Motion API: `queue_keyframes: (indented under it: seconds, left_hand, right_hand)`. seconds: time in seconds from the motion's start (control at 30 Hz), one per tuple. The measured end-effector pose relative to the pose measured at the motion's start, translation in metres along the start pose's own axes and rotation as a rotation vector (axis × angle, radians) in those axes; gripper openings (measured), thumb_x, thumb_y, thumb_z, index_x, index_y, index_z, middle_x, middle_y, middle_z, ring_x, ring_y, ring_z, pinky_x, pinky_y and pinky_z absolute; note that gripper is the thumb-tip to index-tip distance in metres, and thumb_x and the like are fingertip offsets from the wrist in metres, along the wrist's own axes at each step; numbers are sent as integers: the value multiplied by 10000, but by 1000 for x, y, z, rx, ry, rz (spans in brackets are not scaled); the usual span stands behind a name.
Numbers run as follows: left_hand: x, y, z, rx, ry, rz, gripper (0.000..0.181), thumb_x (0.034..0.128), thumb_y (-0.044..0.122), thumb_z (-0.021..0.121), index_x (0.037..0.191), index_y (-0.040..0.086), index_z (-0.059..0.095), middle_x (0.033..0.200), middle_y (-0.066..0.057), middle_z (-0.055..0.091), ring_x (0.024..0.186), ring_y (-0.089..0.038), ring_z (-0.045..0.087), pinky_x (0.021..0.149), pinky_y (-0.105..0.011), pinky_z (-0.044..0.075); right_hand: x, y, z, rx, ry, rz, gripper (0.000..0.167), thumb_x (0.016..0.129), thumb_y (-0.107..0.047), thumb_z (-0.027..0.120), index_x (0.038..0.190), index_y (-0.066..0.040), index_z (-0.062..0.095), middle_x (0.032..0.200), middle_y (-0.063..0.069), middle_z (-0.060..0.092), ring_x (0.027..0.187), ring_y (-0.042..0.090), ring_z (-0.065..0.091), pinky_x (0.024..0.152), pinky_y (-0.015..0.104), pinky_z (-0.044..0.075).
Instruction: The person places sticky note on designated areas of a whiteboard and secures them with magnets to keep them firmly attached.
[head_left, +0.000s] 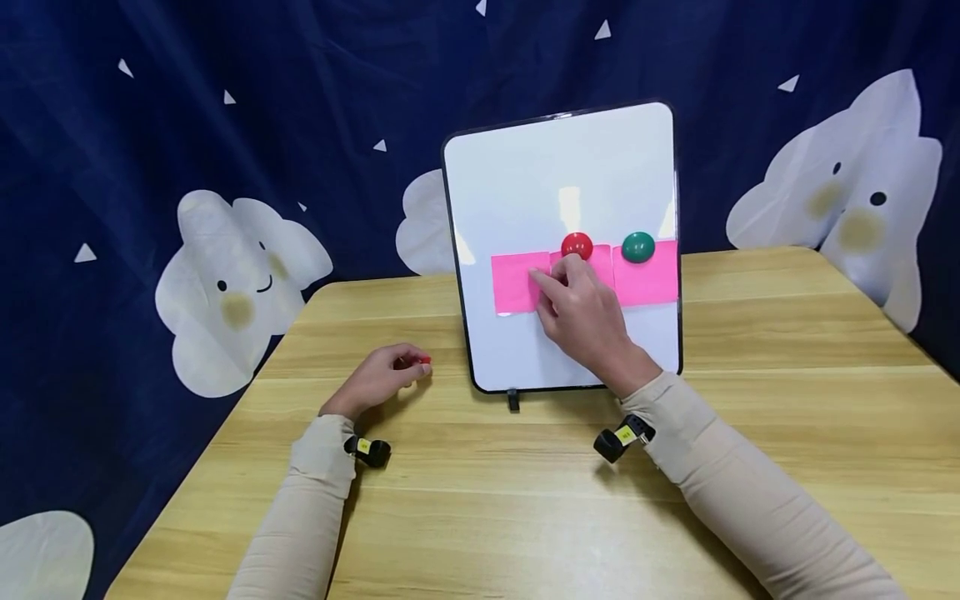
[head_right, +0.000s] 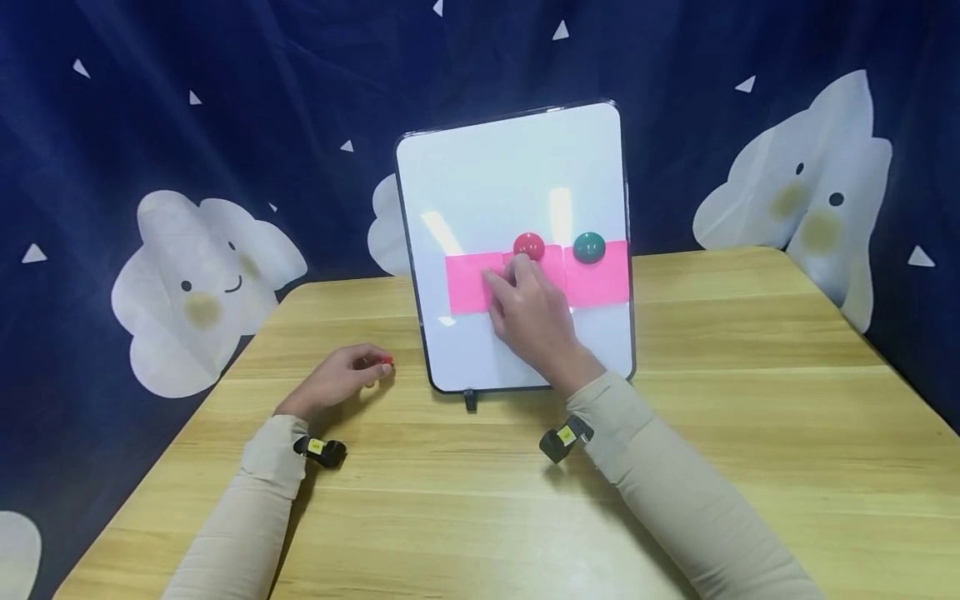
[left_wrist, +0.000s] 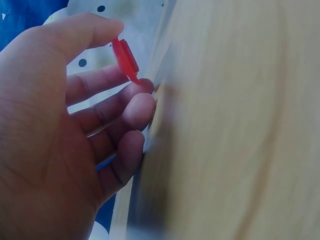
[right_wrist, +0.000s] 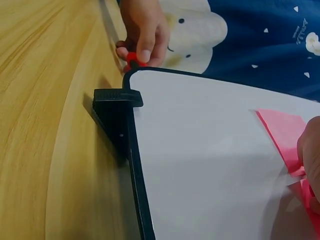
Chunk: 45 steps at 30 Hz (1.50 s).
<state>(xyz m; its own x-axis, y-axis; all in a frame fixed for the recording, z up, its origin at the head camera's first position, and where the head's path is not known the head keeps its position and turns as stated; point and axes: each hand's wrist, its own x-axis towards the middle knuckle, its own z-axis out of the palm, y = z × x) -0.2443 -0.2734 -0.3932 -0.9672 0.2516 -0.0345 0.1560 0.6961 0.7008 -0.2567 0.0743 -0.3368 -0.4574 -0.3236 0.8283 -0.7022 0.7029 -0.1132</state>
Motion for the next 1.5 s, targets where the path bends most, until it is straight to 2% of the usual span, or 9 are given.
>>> queue_keyframes:
  seconds: [0.17,0.47,0.87,1.17,1.5]
  left_hand:
    - [1,0,0,-5,4,-1,313,969,369,658,1169,130,687,1027,-29,656,908,-227,578,810,-389,476]
    - [1,1,1,-28,18,13,332,975,345,660,1203,104,675,1041,-44,665,869,-237,614,759,-397,504]
    - [1,5,1,-50,79,34,405,978,400,642,1248,99,658,1011,-68,673,818,-259,631,691,-406,488]
    - [1,8,0,-42,121,59,449,971,417,650,1286,97,647,1073,-32,648,829,-240,625,719,-392,493]
    - [0,10,-1,-62,199,95,411,947,441,678,1254,167,655,1093,-32,623,817,-241,595,702,-402,486]
  right_hand:
    - [1,1,0,-11,1,-15,304,836,-59,755,1138,-30,748,888,140,518,768,246,506,554,342,475]
    - [0,2,-1,-30,-17,-24,314,835,-95,772,1144,-50,742,886,137,540,765,241,533,583,348,508]
    - [-1,1,-3,-45,-47,-27,367,834,-108,777,1194,-67,718,861,119,543,742,230,527,566,339,498]
    - [-2,0,-1,-32,-44,-9,391,831,-94,770,1217,-67,715,852,113,537,747,230,521,562,331,488]
    - [-2,0,-2,-42,-43,-11,384,835,-107,771,1213,-71,718,844,110,537,733,227,517,545,326,483]
